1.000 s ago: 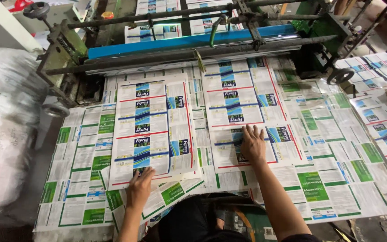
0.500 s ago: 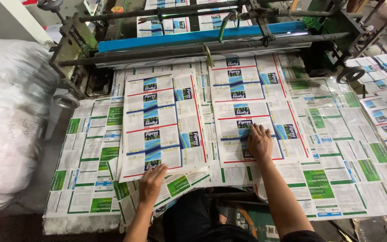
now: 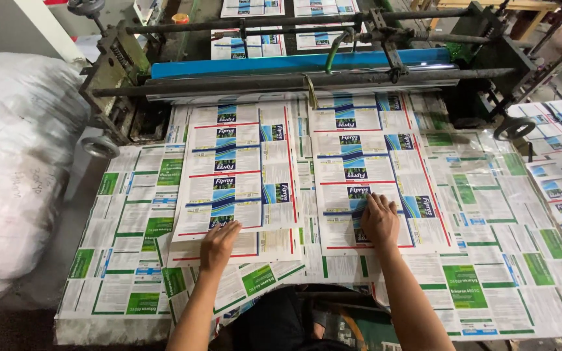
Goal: Picking printed paper sheets from a machine tray and stacking them neatly.
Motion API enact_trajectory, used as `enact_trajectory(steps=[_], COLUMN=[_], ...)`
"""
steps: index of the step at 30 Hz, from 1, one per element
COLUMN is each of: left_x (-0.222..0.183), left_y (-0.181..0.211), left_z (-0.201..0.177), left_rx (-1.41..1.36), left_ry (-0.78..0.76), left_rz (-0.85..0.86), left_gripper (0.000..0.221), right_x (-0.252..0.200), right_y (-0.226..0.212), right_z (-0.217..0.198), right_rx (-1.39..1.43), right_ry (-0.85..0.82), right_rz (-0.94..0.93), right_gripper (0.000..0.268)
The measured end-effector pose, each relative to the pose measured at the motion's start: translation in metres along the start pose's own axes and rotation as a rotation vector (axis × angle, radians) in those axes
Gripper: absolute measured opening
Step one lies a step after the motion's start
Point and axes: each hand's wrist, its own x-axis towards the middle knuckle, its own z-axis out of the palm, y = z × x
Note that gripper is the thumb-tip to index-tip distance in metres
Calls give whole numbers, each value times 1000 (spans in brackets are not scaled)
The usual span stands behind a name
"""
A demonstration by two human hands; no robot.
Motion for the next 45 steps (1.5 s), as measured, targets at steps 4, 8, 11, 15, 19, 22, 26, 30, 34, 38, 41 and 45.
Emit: enact_trajectory(steps=[4, 8, 11, 15, 19, 22, 26, 30, 34, 38, 41, 45], left_x=[5, 6, 24, 36, 53, 63, 56, 24, 8, -7, -19, -20], left_y=[-14, -24, -17, -24, -29, -22, -6, 17, 41, 43, 35, 32], left_z=[21, 38, 23, 30, 31, 24, 25, 0, -50, -69, -56, -52], left_rx=[5, 21, 21, 15, 14, 42, 6, -76, -117, -152, -135, -107], left_ry=[6, 8, -12, -24, -74, -154, -265, -347, -486, -499, -455, -421], left_rz=[1, 7, 5, 12, -66, -141, -181, -201, -204, -170, -158, -128], left_gripper=[34, 30, 31, 31, 31, 30, 29, 34, 60, 71, 63, 59], right_x=[0, -1, -1, -1, 0, 0, -1, -14, -36, -44, -49, -53], right_y=[2, 3, 5, 7, 5, 6, 10, 16, 10, 5, 14, 30], right_z=[3, 6, 9, 11, 5, 7, 6, -19, -66, -90, -82, -60], right_rx=[-16, -33, -51, -54, -36, -12, -8, -42, 36, 70, 40, 13], right_ry=[0, -5, -19, -21, -16, -25, -75, -200, -478, -620, -595, -532], right_rz=[-1, 10, 19, 24, 12, 9, -19, -92, -166, -170, -223, -290], right_gripper=[34, 34, 33, 34, 37, 35, 29, 37, 67, 85, 77, 67])
